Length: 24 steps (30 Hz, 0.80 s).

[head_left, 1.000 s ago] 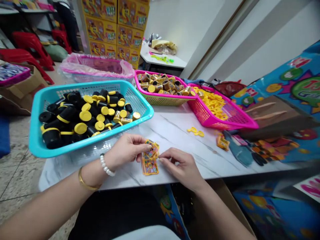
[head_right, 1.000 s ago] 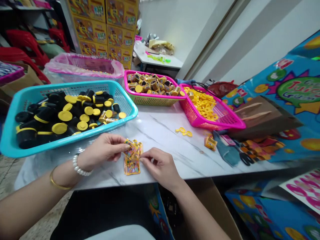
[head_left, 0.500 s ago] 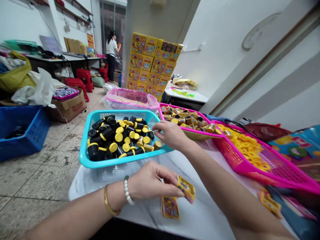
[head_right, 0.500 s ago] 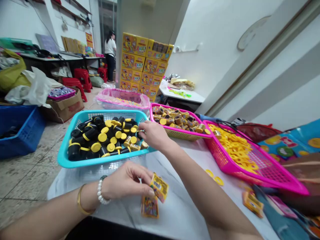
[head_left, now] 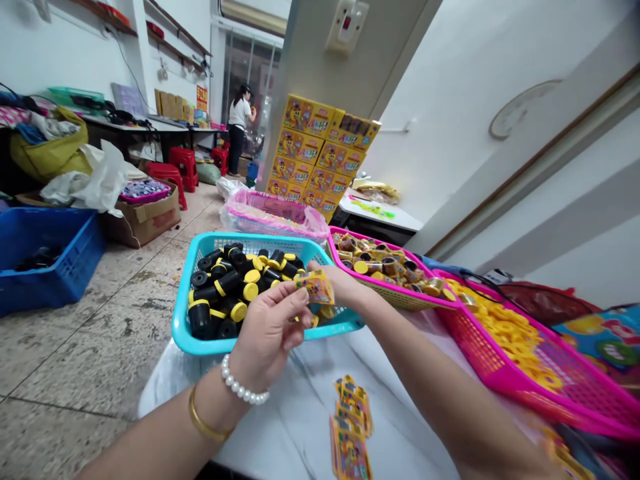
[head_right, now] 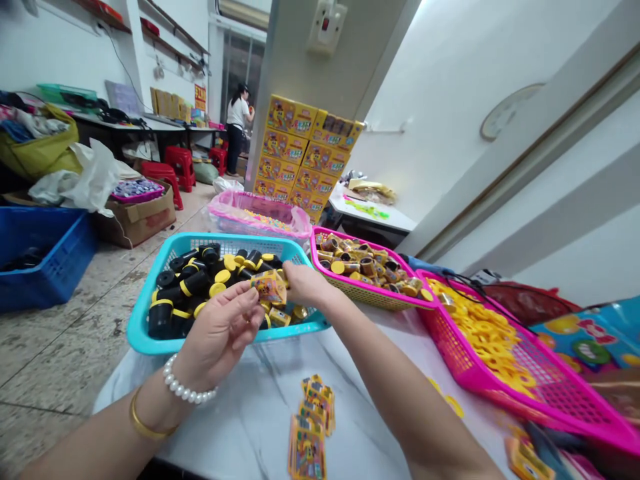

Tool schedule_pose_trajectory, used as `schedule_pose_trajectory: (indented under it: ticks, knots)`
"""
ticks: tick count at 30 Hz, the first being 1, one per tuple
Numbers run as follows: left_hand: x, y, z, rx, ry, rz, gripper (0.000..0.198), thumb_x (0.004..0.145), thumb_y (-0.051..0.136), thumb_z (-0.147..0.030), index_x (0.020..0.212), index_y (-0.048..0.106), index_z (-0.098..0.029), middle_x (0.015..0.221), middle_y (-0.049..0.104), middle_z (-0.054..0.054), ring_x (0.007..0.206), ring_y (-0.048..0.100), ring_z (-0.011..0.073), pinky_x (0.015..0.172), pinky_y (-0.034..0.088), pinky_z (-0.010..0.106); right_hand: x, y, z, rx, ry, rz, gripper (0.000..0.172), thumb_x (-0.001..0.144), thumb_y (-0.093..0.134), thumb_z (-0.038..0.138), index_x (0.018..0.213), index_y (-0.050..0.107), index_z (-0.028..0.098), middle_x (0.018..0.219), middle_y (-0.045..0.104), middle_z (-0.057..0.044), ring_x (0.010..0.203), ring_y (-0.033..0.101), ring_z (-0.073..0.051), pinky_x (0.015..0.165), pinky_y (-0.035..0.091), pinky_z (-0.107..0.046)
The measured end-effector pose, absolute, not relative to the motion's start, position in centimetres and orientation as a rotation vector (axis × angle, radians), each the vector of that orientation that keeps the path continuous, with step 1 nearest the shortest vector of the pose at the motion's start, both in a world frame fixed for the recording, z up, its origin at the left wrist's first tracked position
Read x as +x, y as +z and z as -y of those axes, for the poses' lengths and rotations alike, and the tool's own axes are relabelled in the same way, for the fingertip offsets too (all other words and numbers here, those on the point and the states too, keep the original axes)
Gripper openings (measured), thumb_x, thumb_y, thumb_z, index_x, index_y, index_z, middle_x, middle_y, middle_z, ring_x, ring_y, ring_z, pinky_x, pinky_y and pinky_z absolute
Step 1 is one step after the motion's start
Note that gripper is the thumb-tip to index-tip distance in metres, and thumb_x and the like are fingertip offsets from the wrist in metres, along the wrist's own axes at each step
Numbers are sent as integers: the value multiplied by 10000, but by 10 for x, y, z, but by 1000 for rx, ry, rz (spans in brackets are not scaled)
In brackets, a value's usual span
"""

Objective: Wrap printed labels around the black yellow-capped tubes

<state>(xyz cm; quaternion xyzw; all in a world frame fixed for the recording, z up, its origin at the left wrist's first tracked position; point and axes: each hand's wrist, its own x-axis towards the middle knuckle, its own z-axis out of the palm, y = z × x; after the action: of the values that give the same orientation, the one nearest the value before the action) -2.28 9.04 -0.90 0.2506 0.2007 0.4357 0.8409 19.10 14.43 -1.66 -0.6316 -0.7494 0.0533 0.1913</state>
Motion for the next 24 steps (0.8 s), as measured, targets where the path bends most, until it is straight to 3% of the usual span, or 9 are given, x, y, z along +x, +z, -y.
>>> schedule_pose_trajectory:
  ticks: [2,4,9,15,18,24]
  knots:
    - [-24,-7,-93,521,932,-438,417,538,941,-334,769,662,-129,581,574,-23,460,459,42,339,216,120,192,0,-124,-1789,147,2021,320,828,746,298,1097,644,156,857,723,-53,716,670,-172,667,563,-305]
    - [-25,-7,-95,540,925,-444,389,574,924,-334,779,683,-109,571,580,-14,433,414,26,337,209,120,192,16,-101,-1668,295,1874,351,862,677,339,1167,623,174,919,735,-62,730,691,-176,651,578,-308]
    - [-25,-8,-96,588,881,-451,356,635,895,-319,831,720,-79,566,591,3,408,392,16,337,189,121,175,36,-53,-1155,797,1406,389,756,823,453,1060,746,224,968,751,-74,674,692,-174,590,602,-307]
    - [-25,-6,-96,588,864,-451,389,605,916,-314,835,719,-70,591,602,-4,407,416,7,321,201,101,155,33,-48,-1148,786,1407,335,739,858,407,1022,782,246,940,780,-53,818,738,-192,740,624,-291]
    - [-24,-7,-95,559,891,-447,397,577,929,-300,817,693,-92,659,628,-6,406,431,3,305,203,101,156,32,-51,-1201,674,1420,307,748,853,382,1013,779,246,958,778,-52,831,739,-192,718,623,-276]
    - [-23,-12,-95,562,885,-437,386,606,917,-329,799,655,-122,603,577,-41,394,437,15,302,217,103,153,32,-48,-1190,628,1445,349,758,836,439,1040,767,245,989,785,-72,858,752,-220,744,635,-316]
